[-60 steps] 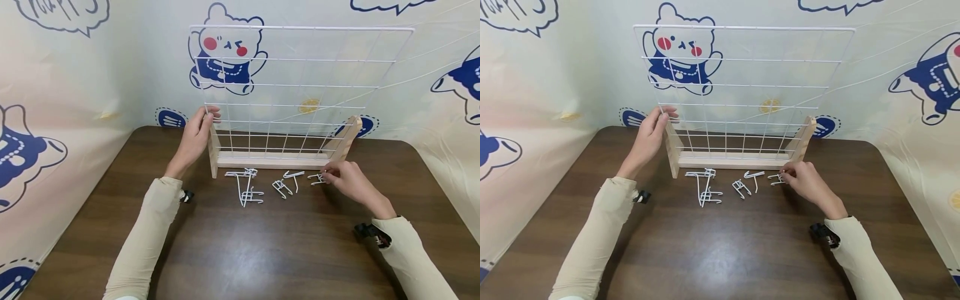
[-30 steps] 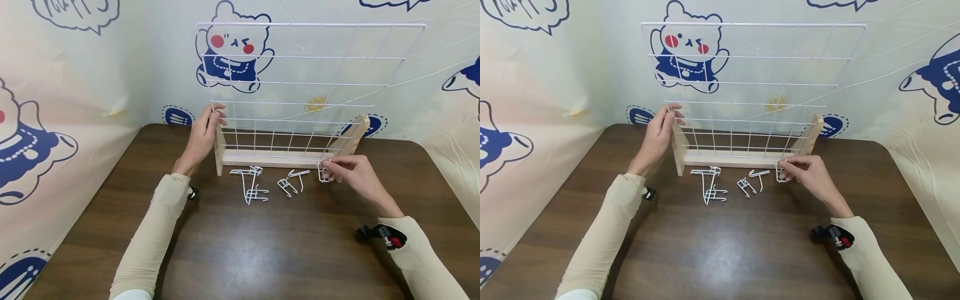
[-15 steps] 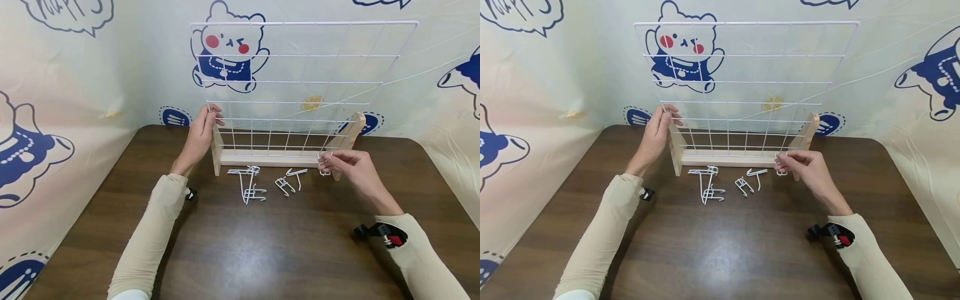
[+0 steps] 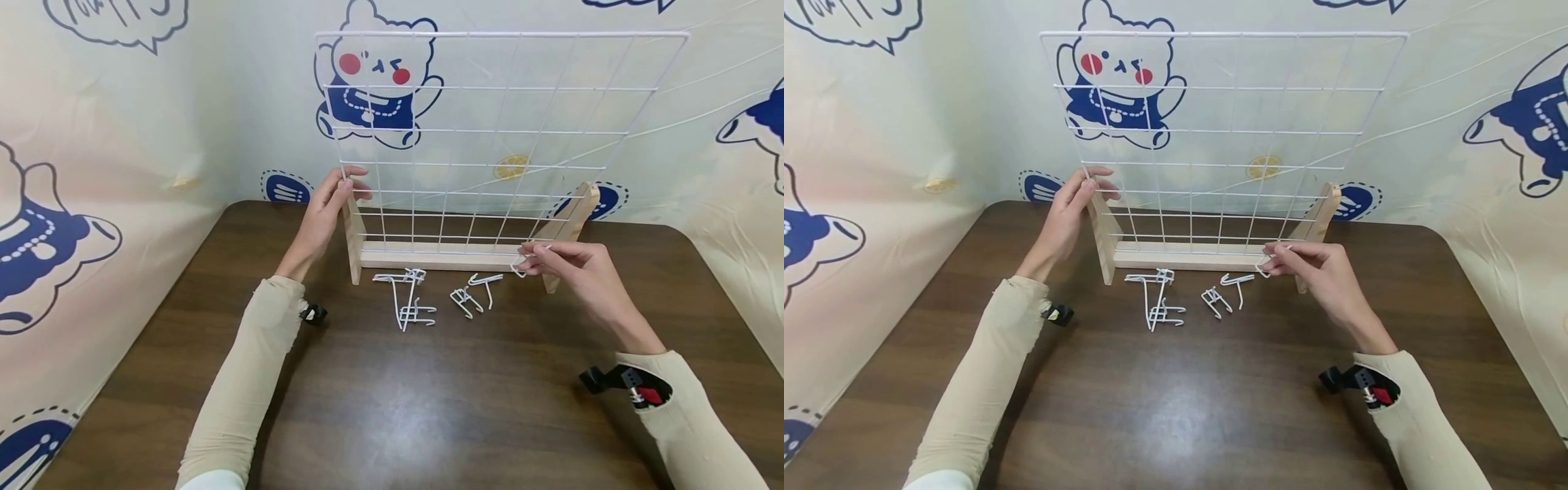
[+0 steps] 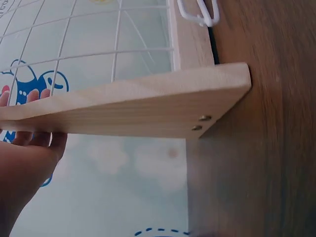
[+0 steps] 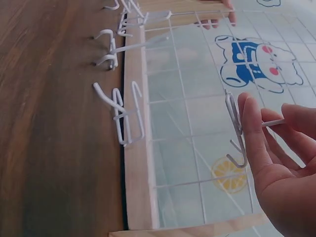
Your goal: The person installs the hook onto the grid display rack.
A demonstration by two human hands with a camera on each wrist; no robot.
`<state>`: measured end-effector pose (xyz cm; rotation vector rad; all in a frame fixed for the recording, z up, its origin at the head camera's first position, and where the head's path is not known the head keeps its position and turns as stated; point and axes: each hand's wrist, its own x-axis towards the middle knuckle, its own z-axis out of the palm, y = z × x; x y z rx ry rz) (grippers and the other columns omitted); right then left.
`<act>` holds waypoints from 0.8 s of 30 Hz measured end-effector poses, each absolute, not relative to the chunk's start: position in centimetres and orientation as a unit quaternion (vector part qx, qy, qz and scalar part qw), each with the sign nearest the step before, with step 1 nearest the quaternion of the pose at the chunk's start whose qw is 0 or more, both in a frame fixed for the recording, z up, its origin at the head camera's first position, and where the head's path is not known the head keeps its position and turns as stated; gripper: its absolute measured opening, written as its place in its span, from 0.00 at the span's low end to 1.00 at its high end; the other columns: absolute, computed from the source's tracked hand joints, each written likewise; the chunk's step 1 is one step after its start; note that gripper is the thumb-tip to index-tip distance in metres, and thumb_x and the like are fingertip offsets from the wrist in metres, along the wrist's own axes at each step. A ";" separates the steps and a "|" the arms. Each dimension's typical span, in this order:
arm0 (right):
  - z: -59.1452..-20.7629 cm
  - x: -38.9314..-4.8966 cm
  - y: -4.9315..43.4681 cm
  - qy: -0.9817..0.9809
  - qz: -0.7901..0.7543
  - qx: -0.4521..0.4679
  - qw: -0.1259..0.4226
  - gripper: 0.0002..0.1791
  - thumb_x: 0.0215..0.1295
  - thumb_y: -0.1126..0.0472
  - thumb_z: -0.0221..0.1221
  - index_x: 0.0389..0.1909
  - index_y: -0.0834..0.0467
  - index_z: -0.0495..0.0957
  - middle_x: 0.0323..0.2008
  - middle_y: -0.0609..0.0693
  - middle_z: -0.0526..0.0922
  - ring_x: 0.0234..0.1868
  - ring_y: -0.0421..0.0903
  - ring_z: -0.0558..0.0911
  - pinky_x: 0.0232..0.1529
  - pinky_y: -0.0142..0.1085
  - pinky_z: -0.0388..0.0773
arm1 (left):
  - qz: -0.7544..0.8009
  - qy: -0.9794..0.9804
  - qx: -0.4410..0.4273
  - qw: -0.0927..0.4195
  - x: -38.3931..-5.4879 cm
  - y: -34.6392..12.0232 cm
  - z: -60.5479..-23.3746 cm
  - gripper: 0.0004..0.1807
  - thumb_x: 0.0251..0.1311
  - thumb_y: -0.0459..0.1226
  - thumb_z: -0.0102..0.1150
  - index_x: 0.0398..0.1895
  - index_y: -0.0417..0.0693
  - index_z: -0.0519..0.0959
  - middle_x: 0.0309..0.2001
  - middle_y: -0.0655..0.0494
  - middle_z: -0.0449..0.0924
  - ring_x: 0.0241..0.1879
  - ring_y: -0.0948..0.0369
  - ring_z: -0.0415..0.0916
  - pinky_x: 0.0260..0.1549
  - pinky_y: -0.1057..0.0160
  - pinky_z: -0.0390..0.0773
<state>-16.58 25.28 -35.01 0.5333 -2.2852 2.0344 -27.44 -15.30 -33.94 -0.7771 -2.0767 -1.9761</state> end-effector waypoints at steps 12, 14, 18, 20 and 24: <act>-32.6 -16.0 24.6 -0.802 0.568 0.178 0.044 0.15 0.72 0.63 0.57 0.52 0.67 0.82 0.44 0.60 0.87 0.41 0.47 0.88 0.50 0.30 0.80 | -0.699 -0.662 -0.260 0.073 -27.5 -15.2 -34.1 0.19 0.78 0.42 0.41 0.62 0.42 0.73 0.57 0.41 0.78 0.60 0.47 0.73 0.67 0.48 0.65; -32.2 -16.0 24.6 -0.806 0.561 0.182 0.049 0.14 0.73 0.63 0.57 0.52 0.65 0.82 0.44 0.59 0.87 0.42 0.47 0.88 0.51 0.29 0.80 | -0.698 -0.665 -0.256 0.074 -27.5 -15.2 -34.1 0.19 0.78 0.42 0.41 0.62 0.42 0.73 0.56 0.42 0.78 0.60 0.47 0.73 0.67 0.47 0.65; -31.7 -15.8 24.6 -0.807 0.557 0.188 0.058 0.13 0.73 0.64 0.57 0.52 0.65 0.83 0.45 0.60 0.87 0.43 0.48 0.88 0.53 0.28 0.79 | -0.695 -0.668 -0.253 0.082 -27.4 -15.1 -34.1 0.19 0.77 0.41 0.41 0.62 0.42 0.74 0.56 0.42 0.79 0.58 0.46 0.74 0.66 0.43 0.64; -31.4 -15.7 24.6 -0.808 0.553 0.189 0.066 0.13 0.72 0.64 0.57 0.52 0.65 0.83 0.45 0.59 0.87 0.43 0.48 0.88 0.53 0.28 0.78 | -0.693 -0.669 -0.255 0.086 -27.5 -15.1 -34.1 0.19 0.77 0.41 0.41 0.62 0.41 0.73 0.55 0.41 0.79 0.58 0.47 0.75 0.65 0.42 0.64; -31.0 -15.7 24.8 -0.796 0.568 0.195 0.075 0.13 0.72 0.66 0.57 0.52 0.68 0.82 0.44 0.61 0.87 0.42 0.48 0.88 0.52 0.28 0.79 | -0.687 -0.673 -0.257 0.093 -27.5 -15.1 -34.1 0.20 0.78 0.41 0.41 0.62 0.40 0.73 0.55 0.40 0.79 0.58 0.48 0.75 0.64 0.41 0.65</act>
